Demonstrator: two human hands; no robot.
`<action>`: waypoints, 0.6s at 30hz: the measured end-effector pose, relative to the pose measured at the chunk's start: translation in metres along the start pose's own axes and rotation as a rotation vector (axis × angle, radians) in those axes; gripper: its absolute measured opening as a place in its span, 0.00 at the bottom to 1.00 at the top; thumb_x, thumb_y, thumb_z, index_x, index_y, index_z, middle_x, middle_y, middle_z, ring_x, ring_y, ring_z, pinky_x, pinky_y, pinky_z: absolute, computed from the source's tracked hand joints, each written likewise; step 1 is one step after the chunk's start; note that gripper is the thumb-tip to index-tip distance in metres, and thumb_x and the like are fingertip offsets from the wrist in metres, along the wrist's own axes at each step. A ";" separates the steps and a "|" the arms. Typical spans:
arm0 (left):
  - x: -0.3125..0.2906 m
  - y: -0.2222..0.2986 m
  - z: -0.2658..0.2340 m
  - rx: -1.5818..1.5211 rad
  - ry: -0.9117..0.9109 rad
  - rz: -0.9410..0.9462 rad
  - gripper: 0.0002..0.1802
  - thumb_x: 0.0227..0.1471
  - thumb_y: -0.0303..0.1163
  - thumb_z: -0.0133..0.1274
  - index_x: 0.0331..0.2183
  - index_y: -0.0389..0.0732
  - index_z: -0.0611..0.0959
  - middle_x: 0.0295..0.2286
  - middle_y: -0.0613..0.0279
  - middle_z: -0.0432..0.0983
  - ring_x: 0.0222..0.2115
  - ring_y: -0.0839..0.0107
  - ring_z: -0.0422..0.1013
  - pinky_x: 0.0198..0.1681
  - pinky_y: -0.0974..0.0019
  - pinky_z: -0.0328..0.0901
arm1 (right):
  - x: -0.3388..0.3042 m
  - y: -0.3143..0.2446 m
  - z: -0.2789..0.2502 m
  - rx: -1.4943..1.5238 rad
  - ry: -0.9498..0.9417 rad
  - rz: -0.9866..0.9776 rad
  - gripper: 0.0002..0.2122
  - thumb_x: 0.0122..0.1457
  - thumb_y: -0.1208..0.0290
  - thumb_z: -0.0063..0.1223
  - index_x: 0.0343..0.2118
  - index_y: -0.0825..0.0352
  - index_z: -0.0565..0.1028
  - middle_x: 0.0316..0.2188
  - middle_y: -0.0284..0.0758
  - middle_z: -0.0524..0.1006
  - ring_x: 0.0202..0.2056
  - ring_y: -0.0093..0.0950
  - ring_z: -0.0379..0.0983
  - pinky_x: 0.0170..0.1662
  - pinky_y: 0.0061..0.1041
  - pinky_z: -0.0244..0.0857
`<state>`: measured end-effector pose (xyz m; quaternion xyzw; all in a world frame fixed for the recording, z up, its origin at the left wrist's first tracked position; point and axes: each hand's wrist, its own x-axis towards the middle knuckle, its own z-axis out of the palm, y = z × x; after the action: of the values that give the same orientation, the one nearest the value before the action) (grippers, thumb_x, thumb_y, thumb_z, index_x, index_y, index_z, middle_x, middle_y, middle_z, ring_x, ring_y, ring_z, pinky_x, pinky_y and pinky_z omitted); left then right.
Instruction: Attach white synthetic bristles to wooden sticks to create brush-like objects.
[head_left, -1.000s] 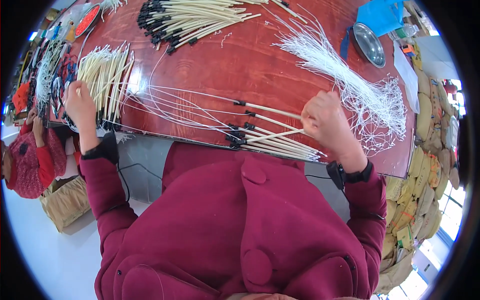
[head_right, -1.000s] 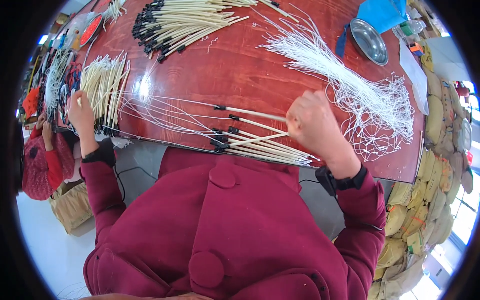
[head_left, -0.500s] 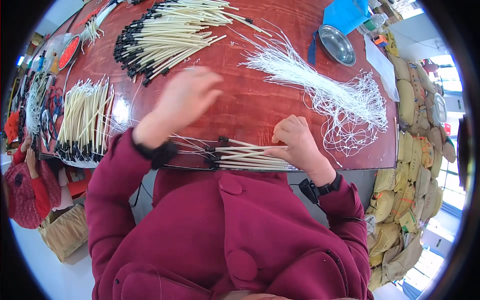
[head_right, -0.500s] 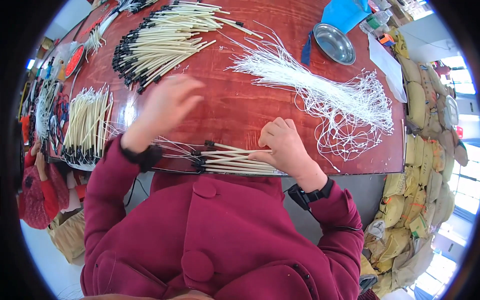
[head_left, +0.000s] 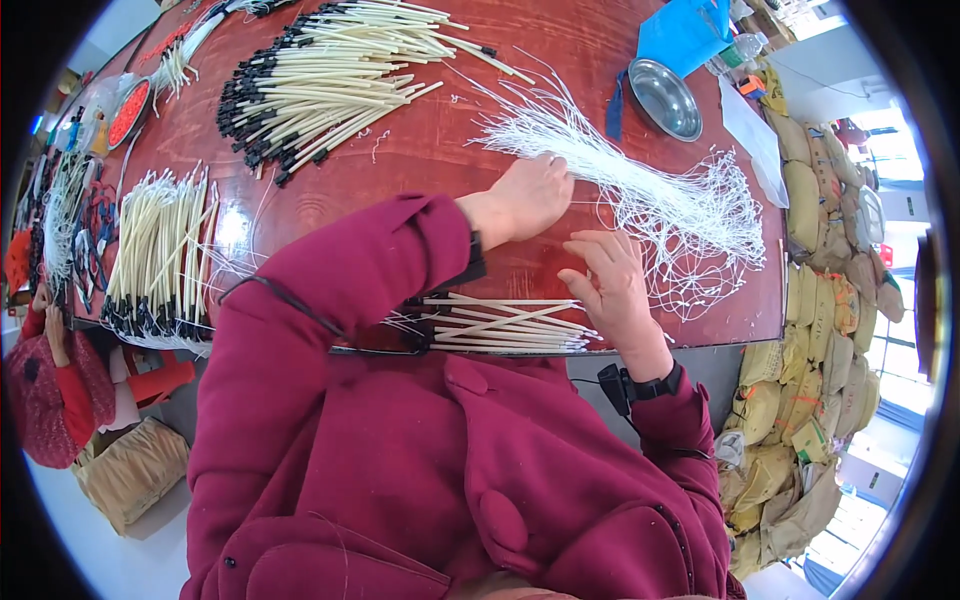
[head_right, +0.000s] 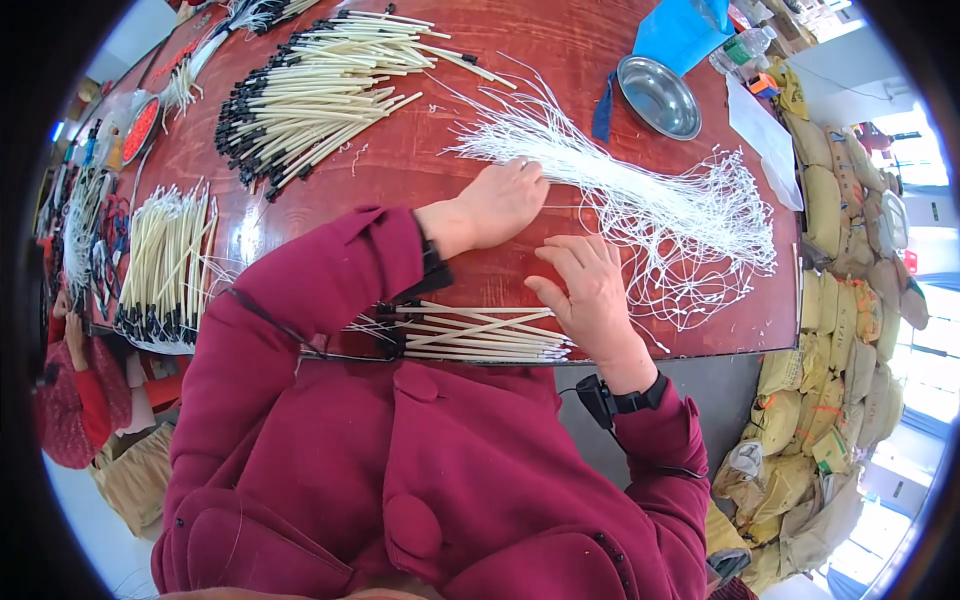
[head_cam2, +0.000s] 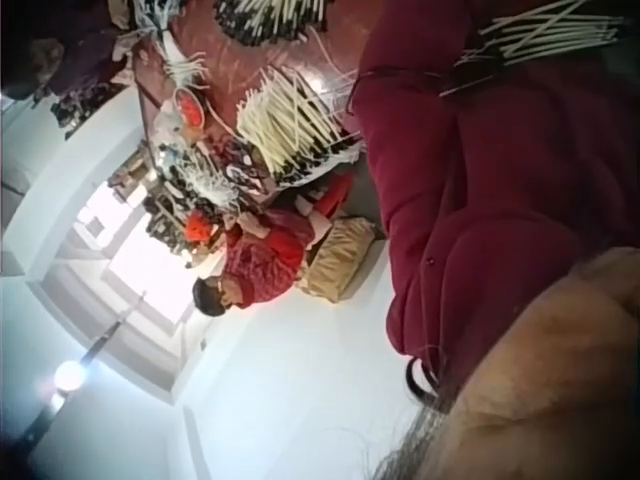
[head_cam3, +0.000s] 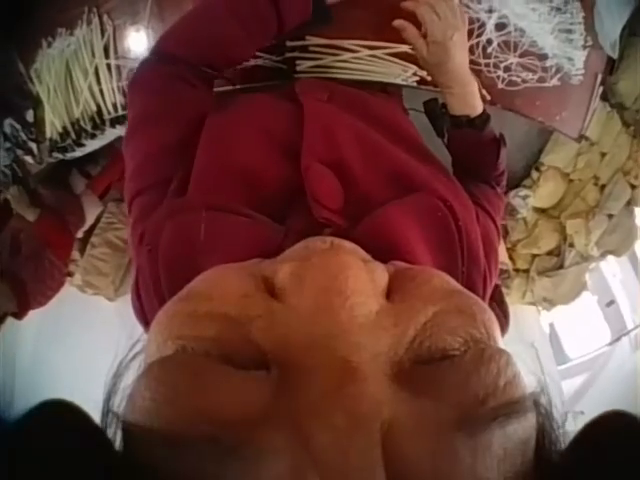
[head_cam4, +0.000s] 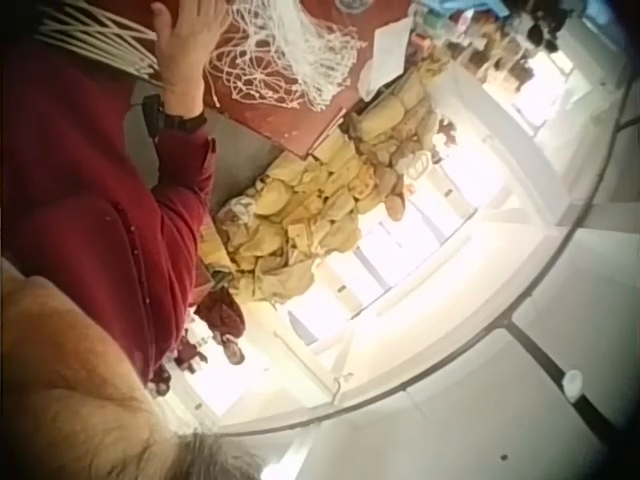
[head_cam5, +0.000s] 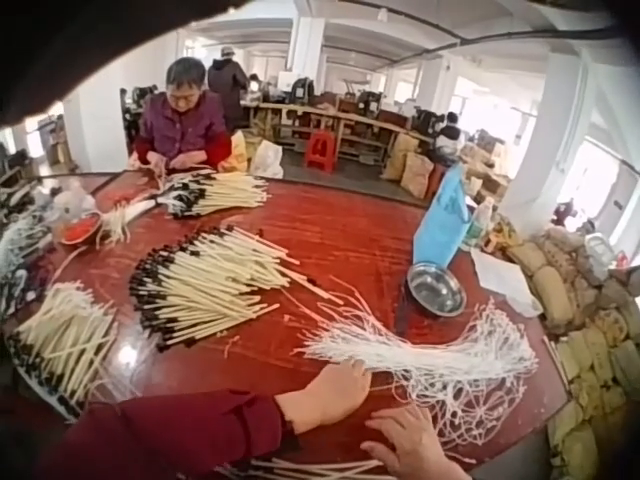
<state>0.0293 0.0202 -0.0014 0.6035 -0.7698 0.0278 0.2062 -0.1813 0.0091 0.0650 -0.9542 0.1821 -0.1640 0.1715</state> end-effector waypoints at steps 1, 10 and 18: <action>-0.012 0.000 -0.008 0.008 -0.038 -0.008 0.07 0.54 0.28 0.49 0.34 0.36 0.79 0.36 0.52 0.75 0.40 0.54 0.75 0.39 0.53 0.72 | -0.002 0.004 0.000 0.004 0.015 0.009 0.16 0.55 0.63 0.66 0.43 0.67 0.80 0.45 0.37 0.79 0.46 0.38 0.72 0.51 0.37 0.62; -0.155 -0.029 -0.101 0.102 -0.257 -0.334 0.04 0.54 0.24 0.48 0.35 0.39 0.74 0.32 0.54 0.76 0.36 0.55 0.76 0.40 0.53 0.70 | 0.016 0.010 0.018 -0.012 -0.022 0.004 0.25 0.58 0.64 0.63 0.57 0.70 0.74 0.57 0.41 0.74 0.50 0.41 0.70 0.58 0.39 0.61; -0.174 -0.033 -0.108 0.085 -0.246 -0.348 0.04 0.55 0.23 0.48 0.35 0.39 0.71 0.32 0.54 0.75 0.37 0.53 0.75 0.40 0.53 0.68 | 0.036 0.002 0.025 -0.146 -0.159 -0.041 0.32 0.57 0.61 0.64 0.62 0.71 0.69 0.66 0.41 0.65 0.58 0.41 0.64 0.61 0.41 0.59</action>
<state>0.1231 0.2023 0.0295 0.7342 -0.6716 -0.0498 0.0866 -0.1411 -0.0005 0.0506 -0.9777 0.1597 -0.0776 0.1119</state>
